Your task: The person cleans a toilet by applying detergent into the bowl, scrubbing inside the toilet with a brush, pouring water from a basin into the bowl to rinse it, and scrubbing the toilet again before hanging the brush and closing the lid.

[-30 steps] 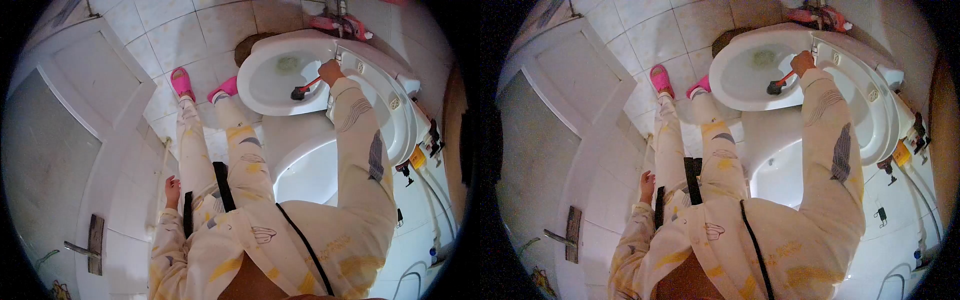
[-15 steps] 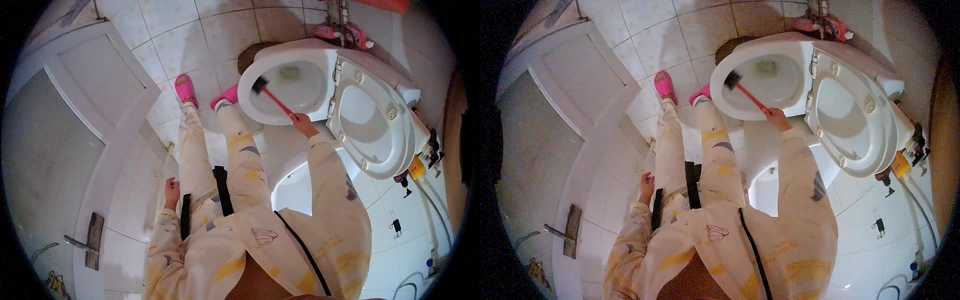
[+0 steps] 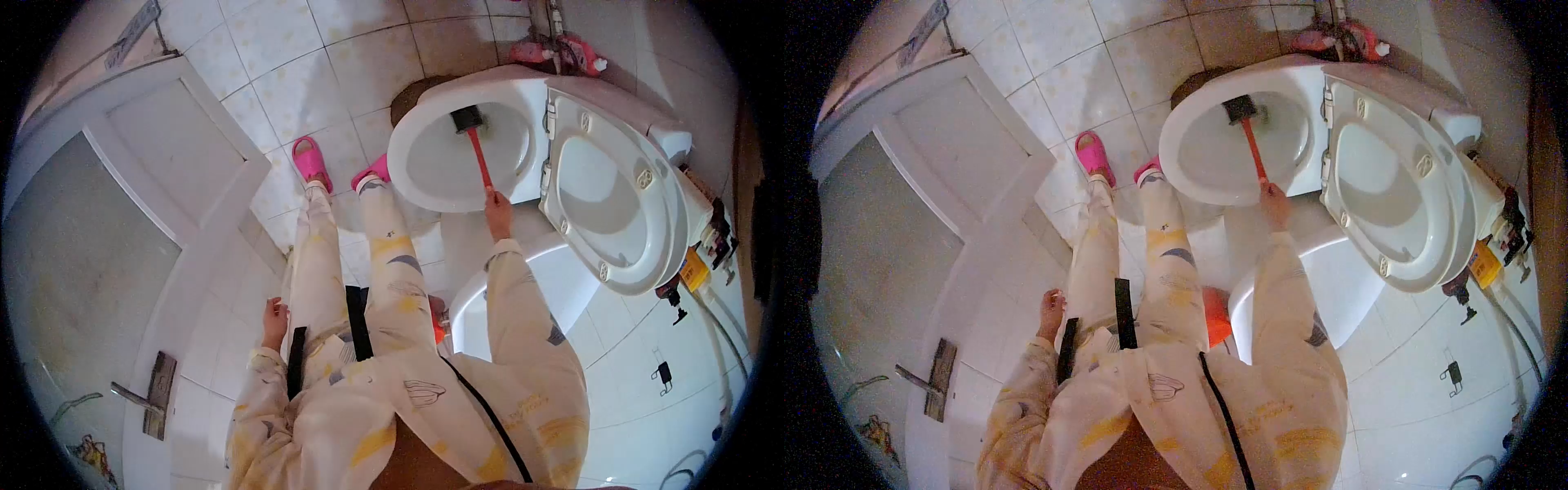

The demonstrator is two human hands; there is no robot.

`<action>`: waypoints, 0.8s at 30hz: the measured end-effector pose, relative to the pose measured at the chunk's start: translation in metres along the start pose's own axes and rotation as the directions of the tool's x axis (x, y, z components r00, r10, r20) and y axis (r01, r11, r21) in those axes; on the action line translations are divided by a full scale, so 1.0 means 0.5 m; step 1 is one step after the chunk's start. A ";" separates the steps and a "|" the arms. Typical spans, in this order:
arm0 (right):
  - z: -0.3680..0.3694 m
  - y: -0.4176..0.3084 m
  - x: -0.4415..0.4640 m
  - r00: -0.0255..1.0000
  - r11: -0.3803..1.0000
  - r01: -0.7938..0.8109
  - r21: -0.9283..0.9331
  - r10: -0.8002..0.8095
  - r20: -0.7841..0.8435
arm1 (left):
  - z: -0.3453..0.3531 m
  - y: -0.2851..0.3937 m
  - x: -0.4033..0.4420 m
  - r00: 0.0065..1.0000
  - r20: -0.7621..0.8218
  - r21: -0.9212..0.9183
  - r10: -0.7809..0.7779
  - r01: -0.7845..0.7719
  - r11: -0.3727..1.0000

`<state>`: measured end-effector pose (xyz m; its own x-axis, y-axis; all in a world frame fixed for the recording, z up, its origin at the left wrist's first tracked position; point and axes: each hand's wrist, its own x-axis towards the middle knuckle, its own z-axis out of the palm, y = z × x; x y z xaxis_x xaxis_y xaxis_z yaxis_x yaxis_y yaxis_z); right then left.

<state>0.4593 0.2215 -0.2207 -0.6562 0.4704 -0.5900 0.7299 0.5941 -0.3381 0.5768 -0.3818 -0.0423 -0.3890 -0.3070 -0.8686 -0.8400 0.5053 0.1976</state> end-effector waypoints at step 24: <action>0.150 -0.368 -0.211 0.620 0.136 -0.770 0.623 0.393 0.680 | -0.128 -0.034 0.083 0.994 0.098 0.062 0.045 -0.051 0.997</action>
<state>0.4086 0.0137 -0.1512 0.0100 0.0812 -0.9966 0.7242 -0.6878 -0.0488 0.5507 -0.4548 -0.0529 -0.3874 -0.2037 -0.8992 -0.7939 0.5695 0.2130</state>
